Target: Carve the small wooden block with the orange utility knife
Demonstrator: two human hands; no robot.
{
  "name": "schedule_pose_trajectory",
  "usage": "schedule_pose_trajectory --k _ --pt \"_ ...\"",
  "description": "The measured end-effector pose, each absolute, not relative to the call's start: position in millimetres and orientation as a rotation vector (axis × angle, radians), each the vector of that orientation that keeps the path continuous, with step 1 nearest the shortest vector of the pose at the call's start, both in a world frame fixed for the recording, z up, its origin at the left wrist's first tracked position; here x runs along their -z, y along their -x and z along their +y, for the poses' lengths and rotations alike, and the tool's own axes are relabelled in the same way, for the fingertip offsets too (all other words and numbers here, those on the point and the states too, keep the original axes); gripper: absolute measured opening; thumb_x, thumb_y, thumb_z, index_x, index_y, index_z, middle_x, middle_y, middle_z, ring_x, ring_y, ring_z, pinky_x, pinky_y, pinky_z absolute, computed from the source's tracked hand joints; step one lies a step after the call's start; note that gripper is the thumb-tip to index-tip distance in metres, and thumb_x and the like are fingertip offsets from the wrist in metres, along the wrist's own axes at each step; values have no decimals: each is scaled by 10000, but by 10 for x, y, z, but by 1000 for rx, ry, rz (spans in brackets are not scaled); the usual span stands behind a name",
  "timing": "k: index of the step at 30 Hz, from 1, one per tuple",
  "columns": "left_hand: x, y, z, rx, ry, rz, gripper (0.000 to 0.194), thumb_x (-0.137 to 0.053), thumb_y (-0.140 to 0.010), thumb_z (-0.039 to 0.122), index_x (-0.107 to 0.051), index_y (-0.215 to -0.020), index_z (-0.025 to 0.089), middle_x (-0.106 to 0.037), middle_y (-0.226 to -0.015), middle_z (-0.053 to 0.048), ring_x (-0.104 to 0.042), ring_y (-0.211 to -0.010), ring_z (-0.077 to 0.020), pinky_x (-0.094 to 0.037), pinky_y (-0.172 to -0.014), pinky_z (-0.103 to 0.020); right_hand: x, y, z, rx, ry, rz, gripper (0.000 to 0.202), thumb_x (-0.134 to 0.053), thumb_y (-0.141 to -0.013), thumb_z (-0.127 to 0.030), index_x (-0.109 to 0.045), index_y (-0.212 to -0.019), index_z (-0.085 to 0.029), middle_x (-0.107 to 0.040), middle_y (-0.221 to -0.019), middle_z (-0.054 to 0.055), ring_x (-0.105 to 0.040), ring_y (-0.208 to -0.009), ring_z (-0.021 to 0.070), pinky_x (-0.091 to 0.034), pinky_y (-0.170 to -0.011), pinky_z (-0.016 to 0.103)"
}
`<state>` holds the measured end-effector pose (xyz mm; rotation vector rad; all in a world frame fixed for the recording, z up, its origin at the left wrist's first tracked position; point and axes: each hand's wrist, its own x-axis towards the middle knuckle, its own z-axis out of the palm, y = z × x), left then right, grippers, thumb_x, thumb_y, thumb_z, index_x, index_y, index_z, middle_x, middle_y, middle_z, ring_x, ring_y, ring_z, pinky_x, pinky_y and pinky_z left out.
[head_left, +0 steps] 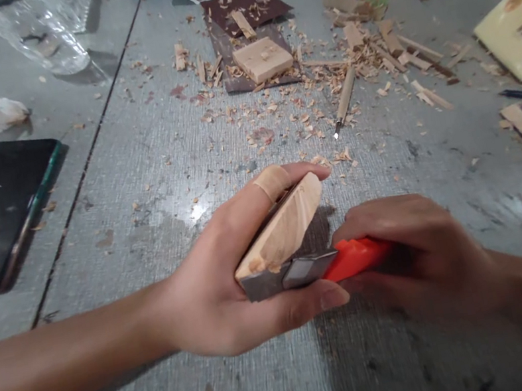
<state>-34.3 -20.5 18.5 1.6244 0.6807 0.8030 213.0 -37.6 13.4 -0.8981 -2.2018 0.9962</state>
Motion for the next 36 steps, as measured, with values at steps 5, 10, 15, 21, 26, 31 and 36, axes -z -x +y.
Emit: schedule_pose_trajectory --k 5,10,15,21,26,31,36 --pt "-191 350 -202 -790 -1639 686 754 -898 -781 304 -513 -1428 256 -626 -1001 11 -612 -769 -148 -569 -714 -246 -149 -2142 -376 -1033 924 -2207 129 -776 -938 -293 -677 -921 -212 -680 -737 -20 -575 -601 130 -402 -540 294" --pt "-204 357 -184 -768 -1656 721 750 -893 -795 310 -519 -1439 223 -624 -1044 -3 -627 -810 -154 -580 -826 -256 -138 -2155 -379 -1056 938 -2212 132 -776 -941 -306 -685 -942 -210 -658 -731 -37 -562 -595 115 -390 -541 275" --pt "-187 363 -169 -762 -1715 648 746 -869 -829 313 -490 -1462 207 -610 -1023 -6 -613 -785 -144 -571 -759 -236 -132 -2159 -381 -1049 934 -2213 122 -771 -935 -292 -688 -958 -207 -648 -731 -39 -546 -596 114 -390 -551 270" --pt "-179 365 -146 -775 -1738 657 739 -874 -827 333 -505 -1460 234 -612 -1064 -7 -647 -841 -172 -593 -896 -300 -126 -2163 -382 -1038 929 -2209 132 -780 -936 -302 -686 -952 -211 -649 -731 -36 -554 -598 119 -384 -547 276" --pt "-193 355 -173 -762 -1713 717 747 -888 -805 340 -528 -1454 254 -627 -1090 -19 -668 -895 -206 -603 -950 -345 -133 -2159 -379 -1058 943 -2213 150 -796 -928 -304 -687 -951 -203 -661 -745 -38 -560 -608 111 -392 -555 265" --pt "-217 352 -235 -749 -1613 797 771 -900 -793 337 -530 -1468 274 -636 -1092 -10 -692 -912 -212 -616 -904 -328 -149 -2157 -381 -1058 948 -2232 143 -770 -952 -320 -685 -936 -206 -673 -746 -32 -573 -608 115 -397 -557 261" --pt "-220 367 -245 -744 -1612 797 777 -898 -787 336 -532 -1471 290 -645 -1104 -18 -701 -915 -220 -625 -846 -315 -146 -2163 -374 -1048 942 -2246 138 -756 -956 -322 -685 -930 -205 -680 -745 -28 -572 -610 115 -395 -568 261"
